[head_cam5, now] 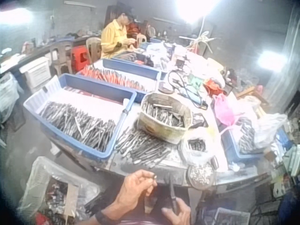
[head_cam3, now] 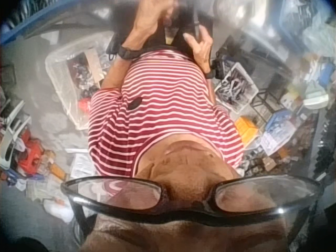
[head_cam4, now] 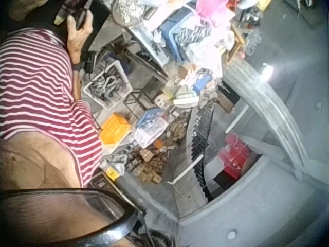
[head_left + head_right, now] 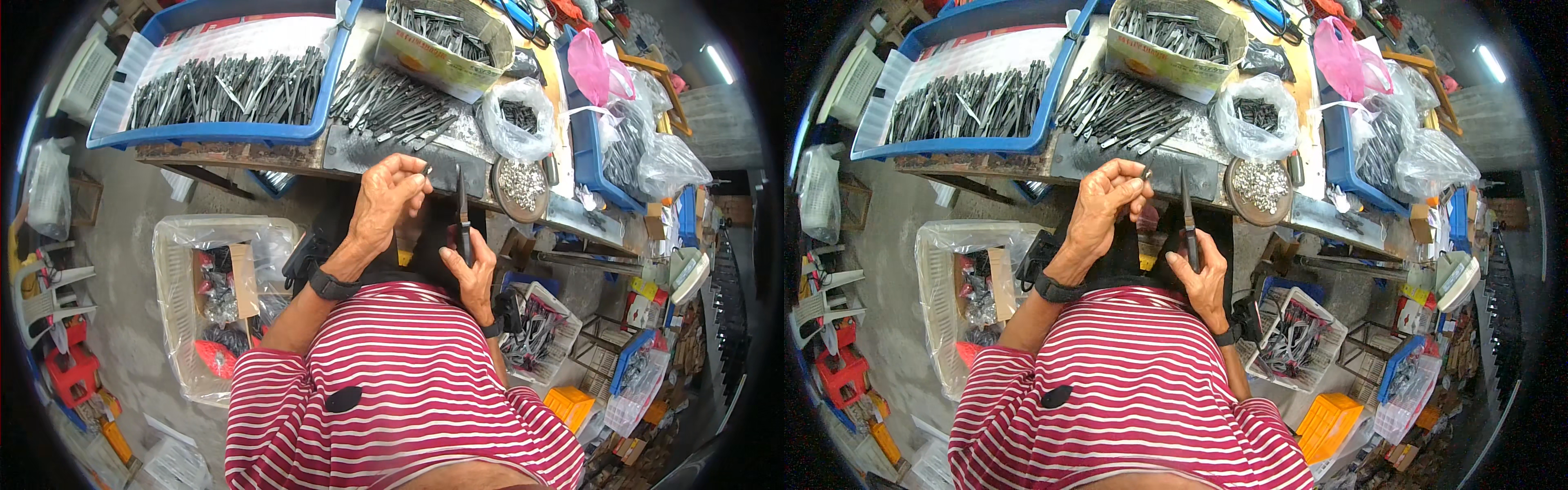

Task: The person repeatedly picks up metal rods from a table, positions them in pliers, and cuts them into shorter pieces. The cut pieces are placed into a blue bin on the table. The person continues this process throughout the clip.

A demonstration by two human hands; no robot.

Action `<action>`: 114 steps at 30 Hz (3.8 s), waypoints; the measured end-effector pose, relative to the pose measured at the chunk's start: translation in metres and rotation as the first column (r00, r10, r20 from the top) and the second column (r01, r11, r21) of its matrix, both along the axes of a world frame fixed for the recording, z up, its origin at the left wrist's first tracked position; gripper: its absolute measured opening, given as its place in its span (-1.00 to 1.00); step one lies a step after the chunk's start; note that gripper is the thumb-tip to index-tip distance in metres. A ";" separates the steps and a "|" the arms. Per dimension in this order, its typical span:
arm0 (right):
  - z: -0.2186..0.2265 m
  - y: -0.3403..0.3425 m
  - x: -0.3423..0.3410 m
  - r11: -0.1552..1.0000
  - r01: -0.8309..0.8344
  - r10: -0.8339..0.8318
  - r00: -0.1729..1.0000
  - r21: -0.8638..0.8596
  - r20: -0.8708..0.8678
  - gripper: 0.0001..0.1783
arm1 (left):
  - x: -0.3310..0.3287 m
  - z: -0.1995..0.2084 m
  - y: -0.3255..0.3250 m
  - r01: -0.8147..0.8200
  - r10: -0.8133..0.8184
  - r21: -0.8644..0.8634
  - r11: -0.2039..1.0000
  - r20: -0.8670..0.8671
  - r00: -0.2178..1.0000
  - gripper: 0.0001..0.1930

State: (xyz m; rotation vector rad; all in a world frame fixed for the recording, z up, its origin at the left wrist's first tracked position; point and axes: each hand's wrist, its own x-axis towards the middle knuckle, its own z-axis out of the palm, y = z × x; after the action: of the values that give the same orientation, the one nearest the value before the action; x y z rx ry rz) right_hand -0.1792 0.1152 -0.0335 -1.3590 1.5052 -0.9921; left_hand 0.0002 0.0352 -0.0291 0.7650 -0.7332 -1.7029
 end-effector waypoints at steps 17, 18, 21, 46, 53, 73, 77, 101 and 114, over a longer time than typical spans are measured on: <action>0.021 -0.010 0.006 0.851 -0.188 -0.072 0.883 -0.490 -0.464 -0.42 | -0.004 0.022 0.003 -0.020 0.030 0.066 0.998 -0.159 0.987 -0.84; 0.021 -0.010 0.006 0.850 -0.187 -0.082 0.877 -0.492 -0.473 -0.41 | -0.004 0.021 0.003 -0.013 0.023 0.062 0.998 -0.170 0.985 -0.84; 0.020 -0.009 0.005 0.839 -0.191 -0.113 0.855 -0.510 -0.506 -0.41 | -0.004 0.020 0.003 0.008 0.003 0.054 0.999 -0.194 0.981 -0.85; 0.039 0.002 -0.006 0.984 -0.156 0.133 0.965 0.089 0.226 -0.59 | -0.033 0.025 -0.006 -0.126 0.744 -0.854 0.504 0.356 0.565 -0.84; 0.046 0.006 -0.019 0.944 -0.234 0.016 0.735 0.232 0.678 -0.52 | -0.038 0.026 -0.017 0.138 0.829 -0.953 0.270 0.303 0.471 -0.79; 0.031 -0.010 -0.010 0.992 -0.072 0.036 0.951 0.107 0.306 -0.51 | -0.015 0.027 -0.106 0.264 0.652 -0.604 0.752 0.741 -0.160 -0.87; 0.037 -0.016 -0.010 0.991 -0.110 0.095 0.978 0.076 0.185 -0.51 | -0.016 0.024 -0.106 0.235 0.627 -0.589 0.773 0.766 -0.142 -0.87; 0.040 -0.036 -0.006 0.969 -0.238 0.218 0.950 0.071 0.223 -0.48 | 0.000 0.028 -0.113 0.285 0.435 -0.419 0.862 0.900 0.010 -0.81; 0.045 -0.041 -0.012 0.987 -0.159 0.145 0.953 0.033 0.266 -0.54 | 0.001 0.037 -0.097 0.240 0.482 -0.485 0.841 0.873 0.076 -0.81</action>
State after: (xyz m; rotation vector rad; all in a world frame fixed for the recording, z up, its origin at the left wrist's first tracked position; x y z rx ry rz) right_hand -0.1913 0.0742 0.0117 -1.2309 1.2023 -0.9836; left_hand 0.0012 -0.0618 0.0078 1.5458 -1.9456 -0.3751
